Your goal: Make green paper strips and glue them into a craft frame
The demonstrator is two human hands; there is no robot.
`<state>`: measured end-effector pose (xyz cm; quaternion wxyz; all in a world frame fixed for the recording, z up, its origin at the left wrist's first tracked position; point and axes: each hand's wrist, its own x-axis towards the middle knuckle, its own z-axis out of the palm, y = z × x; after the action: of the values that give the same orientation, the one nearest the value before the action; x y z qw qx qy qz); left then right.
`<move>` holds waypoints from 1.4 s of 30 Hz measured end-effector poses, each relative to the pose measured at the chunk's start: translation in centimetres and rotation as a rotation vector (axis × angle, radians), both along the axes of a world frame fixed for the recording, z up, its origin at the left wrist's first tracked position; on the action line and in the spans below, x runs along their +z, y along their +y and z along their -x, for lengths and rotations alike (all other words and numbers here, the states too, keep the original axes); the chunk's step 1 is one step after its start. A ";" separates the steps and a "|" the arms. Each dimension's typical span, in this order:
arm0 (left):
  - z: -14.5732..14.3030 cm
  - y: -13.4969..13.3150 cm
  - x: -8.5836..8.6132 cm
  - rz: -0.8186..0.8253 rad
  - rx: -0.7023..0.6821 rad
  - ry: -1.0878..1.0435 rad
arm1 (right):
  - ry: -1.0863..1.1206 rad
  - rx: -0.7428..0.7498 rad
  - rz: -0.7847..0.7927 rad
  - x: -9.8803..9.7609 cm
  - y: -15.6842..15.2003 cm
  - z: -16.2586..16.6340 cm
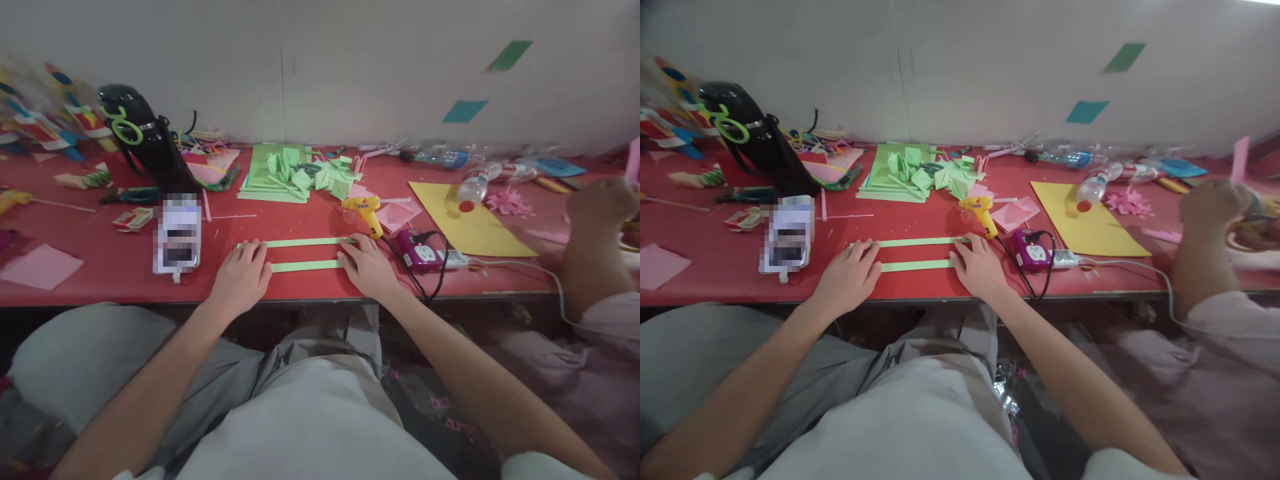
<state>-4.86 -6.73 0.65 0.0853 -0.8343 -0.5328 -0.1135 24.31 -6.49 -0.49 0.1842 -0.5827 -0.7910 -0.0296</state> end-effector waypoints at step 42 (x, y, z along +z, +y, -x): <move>-0.2 0.0 0.1 -0.021 0.001 0.062 | 0.059 -0.010 -0.066 -0.8 0.4 -0.1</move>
<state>-4.66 -6.68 0.78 0.1104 -0.8362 -0.5292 -0.0930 24.40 -6.10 -1.28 0.2264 -0.5810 -0.7808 -0.0394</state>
